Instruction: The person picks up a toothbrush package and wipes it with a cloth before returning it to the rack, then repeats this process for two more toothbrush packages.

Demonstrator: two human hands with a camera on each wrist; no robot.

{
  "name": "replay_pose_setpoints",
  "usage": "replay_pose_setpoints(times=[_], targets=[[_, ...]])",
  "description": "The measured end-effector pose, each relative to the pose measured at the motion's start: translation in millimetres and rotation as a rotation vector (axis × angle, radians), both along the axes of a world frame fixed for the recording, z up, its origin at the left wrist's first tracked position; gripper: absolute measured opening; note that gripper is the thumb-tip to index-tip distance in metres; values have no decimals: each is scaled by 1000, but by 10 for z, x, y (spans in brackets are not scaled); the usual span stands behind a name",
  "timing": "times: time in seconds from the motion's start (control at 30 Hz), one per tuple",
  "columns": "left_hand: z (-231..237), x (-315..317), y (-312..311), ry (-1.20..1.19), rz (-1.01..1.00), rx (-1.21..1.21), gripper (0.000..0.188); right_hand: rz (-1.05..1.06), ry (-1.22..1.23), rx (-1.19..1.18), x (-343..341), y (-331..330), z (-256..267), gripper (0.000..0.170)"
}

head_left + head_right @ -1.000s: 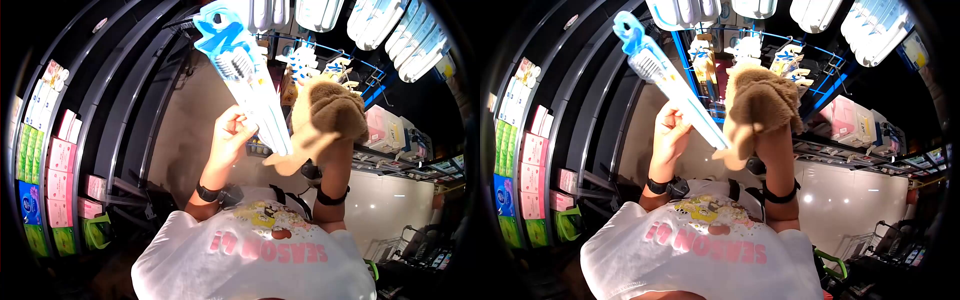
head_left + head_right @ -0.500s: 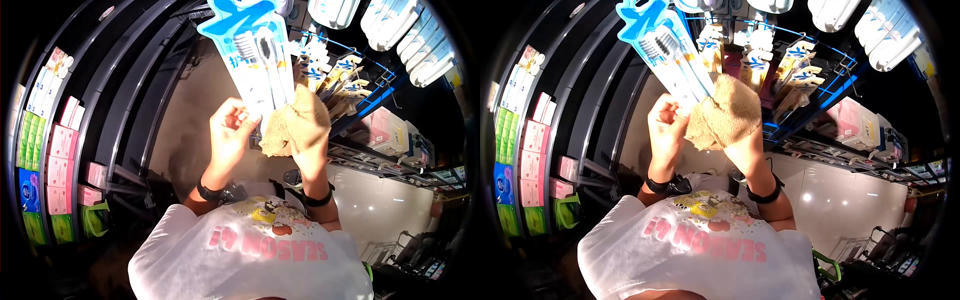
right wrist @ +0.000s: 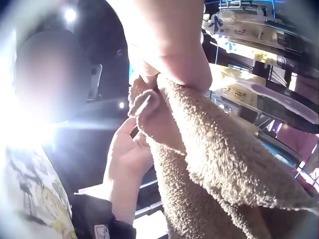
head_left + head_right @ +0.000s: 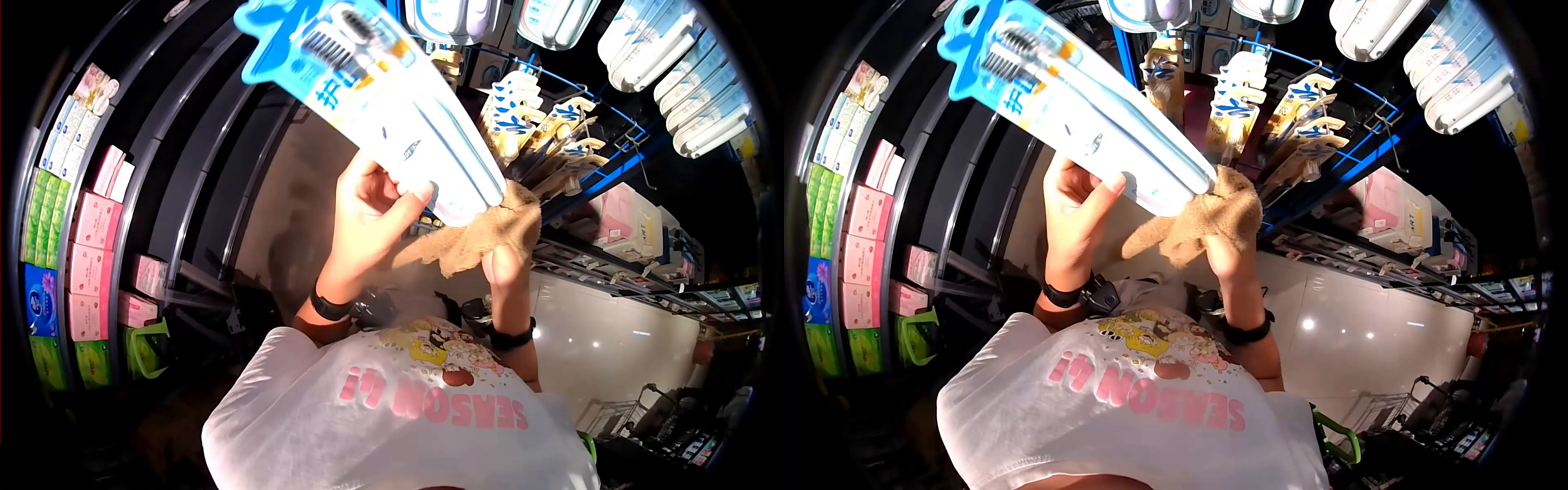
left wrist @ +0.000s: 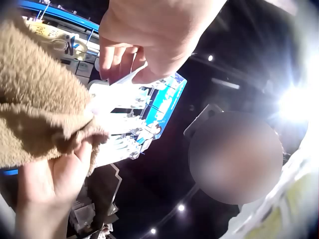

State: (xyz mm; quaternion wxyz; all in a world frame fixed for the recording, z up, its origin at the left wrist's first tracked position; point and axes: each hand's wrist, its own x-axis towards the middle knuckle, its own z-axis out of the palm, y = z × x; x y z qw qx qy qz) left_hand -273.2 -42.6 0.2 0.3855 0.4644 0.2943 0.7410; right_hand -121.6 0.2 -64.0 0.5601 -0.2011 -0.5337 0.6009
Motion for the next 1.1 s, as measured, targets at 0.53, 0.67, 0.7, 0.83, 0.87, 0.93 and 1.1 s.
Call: replay_pose_setpoints(times=[0.53, 0.67, 0.7, 0.83, 0.87, 0.93, 1.1], targets=[[-21, -292, -23, -113, 338, -49, 31, -209, 225, -105, 348, -73, 425, 39], [-50, -276, -82, -84, 347, -57, 27, -52, 185, 24, 344, -16, 549, 28], [-36, -218, -86, -135, 366, -77, 27, -204, 127, -110, 301, -69, 608, 33], [-186, -50, -111, -213, 378, -29, 27, -258, 139, 31, 237, -28, 439, 38], [-229, 1, -111, -274, 423, -40, 27, -220, 262, -7, 215, -19, 419, 37], [-226, 142, -129, -259, 498, -62, 32, -122, 422, -51, 176, -51, 424, 37], [-328, 466, -161, -75, 286, -92, 47, 76, 550, 39, -201, -194, 271, 38]])
